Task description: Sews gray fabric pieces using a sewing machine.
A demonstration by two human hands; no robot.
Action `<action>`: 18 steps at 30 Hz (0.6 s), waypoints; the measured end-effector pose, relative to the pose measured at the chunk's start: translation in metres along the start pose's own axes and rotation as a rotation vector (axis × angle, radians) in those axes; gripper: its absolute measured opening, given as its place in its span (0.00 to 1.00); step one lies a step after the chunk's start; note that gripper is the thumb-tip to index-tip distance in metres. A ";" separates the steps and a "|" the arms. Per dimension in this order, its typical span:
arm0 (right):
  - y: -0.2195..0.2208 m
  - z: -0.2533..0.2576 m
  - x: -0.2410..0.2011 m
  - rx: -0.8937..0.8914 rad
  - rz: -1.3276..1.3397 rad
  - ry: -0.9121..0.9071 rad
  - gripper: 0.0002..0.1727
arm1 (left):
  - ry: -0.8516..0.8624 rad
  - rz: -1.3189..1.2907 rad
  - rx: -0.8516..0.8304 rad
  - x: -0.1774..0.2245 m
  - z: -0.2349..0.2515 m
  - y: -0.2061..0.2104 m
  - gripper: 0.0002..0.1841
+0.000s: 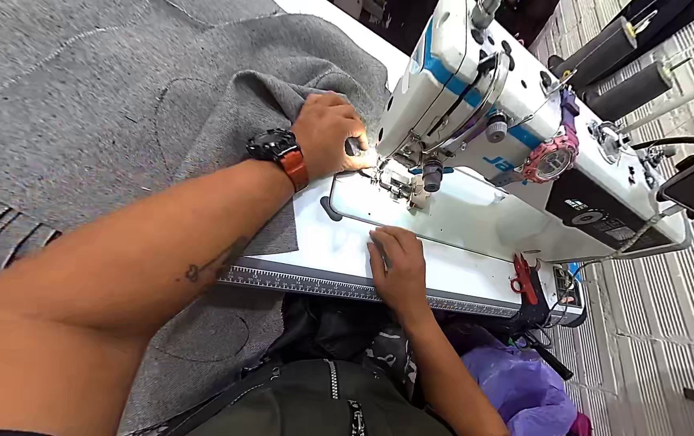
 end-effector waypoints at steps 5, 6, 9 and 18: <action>-0.018 -0.032 -0.005 0.153 -0.085 -0.005 0.14 | -0.102 0.253 0.083 0.000 0.001 -0.020 0.23; -0.019 -0.035 -0.006 0.173 -0.103 -0.009 0.16 | -0.170 0.287 0.090 -0.002 0.001 -0.027 0.26; -0.020 -0.039 -0.008 0.198 -0.145 -0.037 0.18 | -0.427 0.368 0.059 -0.011 -0.005 -0.045 0.42; -0.017 -0.041 0.001 0.208 -0.135 -0.039 0.17 | -0.792 0.316 0.009 -0.003 -0.064 -0.080 0.36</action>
Point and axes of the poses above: each hand's wrist, its own z-axis towards the middle knuckle, its own y-axis out of the palm, x = y × z, the point moved 7 cm from there along z, towards the middle knuckle, and after that the axes turned 13 degrees about x, right-handed, at the moved point
